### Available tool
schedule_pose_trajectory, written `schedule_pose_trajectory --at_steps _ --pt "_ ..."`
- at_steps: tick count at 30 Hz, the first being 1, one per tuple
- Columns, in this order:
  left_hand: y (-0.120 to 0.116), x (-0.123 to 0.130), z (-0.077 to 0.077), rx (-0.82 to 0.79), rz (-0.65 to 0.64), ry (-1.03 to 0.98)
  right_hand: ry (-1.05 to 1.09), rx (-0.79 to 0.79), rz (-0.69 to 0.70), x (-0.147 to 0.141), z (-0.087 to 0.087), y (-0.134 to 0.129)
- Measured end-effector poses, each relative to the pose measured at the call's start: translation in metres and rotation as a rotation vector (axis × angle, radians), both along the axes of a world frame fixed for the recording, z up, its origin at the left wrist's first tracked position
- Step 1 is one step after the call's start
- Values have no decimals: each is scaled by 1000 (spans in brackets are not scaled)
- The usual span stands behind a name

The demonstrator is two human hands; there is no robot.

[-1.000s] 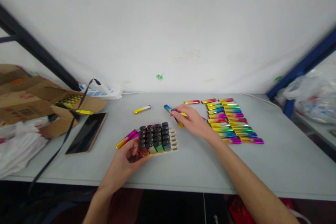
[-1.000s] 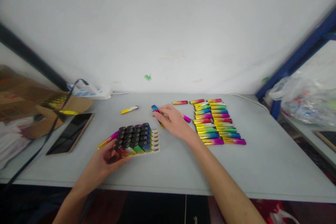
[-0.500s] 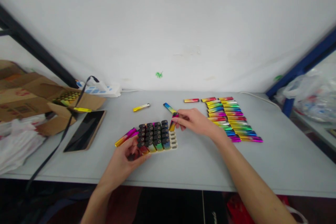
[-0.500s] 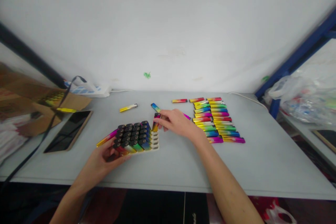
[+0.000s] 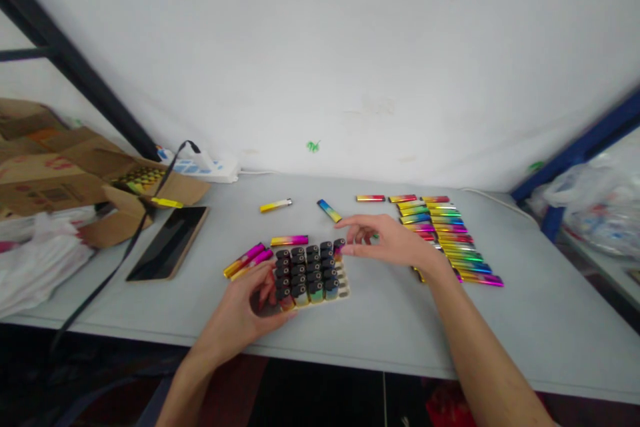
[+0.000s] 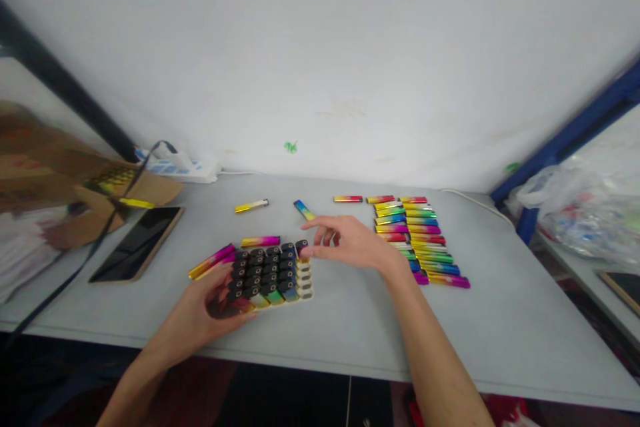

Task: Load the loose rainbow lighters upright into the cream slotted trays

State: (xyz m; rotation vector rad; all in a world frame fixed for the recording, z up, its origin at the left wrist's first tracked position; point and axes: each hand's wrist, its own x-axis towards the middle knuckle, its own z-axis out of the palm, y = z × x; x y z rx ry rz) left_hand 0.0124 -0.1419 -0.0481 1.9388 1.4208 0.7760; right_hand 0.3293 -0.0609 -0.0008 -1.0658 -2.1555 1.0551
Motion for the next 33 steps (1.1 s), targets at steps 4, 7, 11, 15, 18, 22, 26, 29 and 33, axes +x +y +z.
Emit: schedule_pose_trajectory --at_steps 4,7,11,15,18,22,26,29,33 --pt "-1 0 -3 23 -51 -6 41 217 -392 24 0 14" --pt "-2 0 -4 12 -88 -16 -81 390 -595 40 -6 26" --pt "-1 0 -4 5 -112 -6 -294 409 -553 53 -15 32" --pt "-1 0 -4 14 -116 3 -473 213 -402 58 -20 31" --pt "-2 2 -1 0 -127 -8 -548 181 -321 58 -25 32" --pt "-3 4 1 -8 -142 -33 -521 231 -356 54 -31 32" --pt "-4 4 2 -6 -142 -14 -431 245 -420 49 -30 27" --pt "-4 4 3 -10 -146 -7 -383 271 -466 48 -25 25" --pt "-6 3 3 -1 -144 3 -373 289 -466 44 -15 21"
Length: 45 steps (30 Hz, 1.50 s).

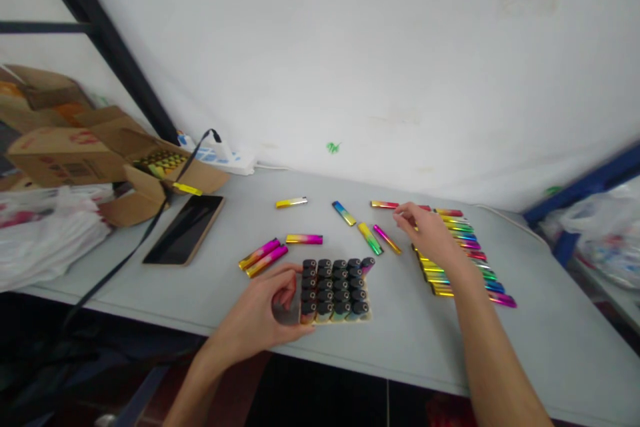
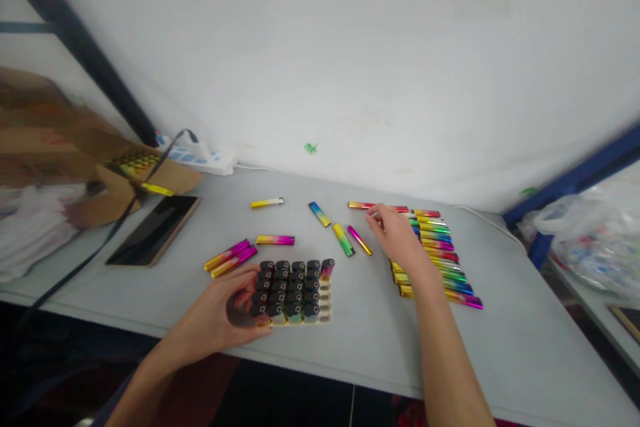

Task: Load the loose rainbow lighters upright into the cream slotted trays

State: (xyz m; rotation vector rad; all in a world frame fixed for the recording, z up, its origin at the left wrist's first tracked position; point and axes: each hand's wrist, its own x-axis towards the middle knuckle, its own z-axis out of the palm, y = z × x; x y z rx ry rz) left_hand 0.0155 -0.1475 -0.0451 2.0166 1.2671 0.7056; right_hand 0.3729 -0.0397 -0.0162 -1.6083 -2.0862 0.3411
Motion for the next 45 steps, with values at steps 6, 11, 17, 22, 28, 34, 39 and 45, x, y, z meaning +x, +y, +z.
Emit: schedule_pose_trajectory --at_steps 6,11,17,22,28,34,39,45 --pt "2 -1 -2 22 3 15 -22 -196 143 -1 16 -18" --pt "4 -3 -4 59 -9 34 -110 -268 148 6 11 -20" --pt "3 -2 -2 35 -23 13 -174 -181 214 2 -4 -7" --pt "1 -1 2 -66 -42 21 -200 -96 316 -7 -9 2" --pt "-3 -3 0 -87 -25 17 -39 -78 307 -2 2 -6" --pt "-4 -2 -2 -65 0 -2 337 -2 190 -14 17 -18" --pt "-1 -3 -10 -34 84 -30 887 -25 87 -42 9 -15" --pt "4 -3 -11 26 106 -98 1342 -326 204 -75 -3 -23"
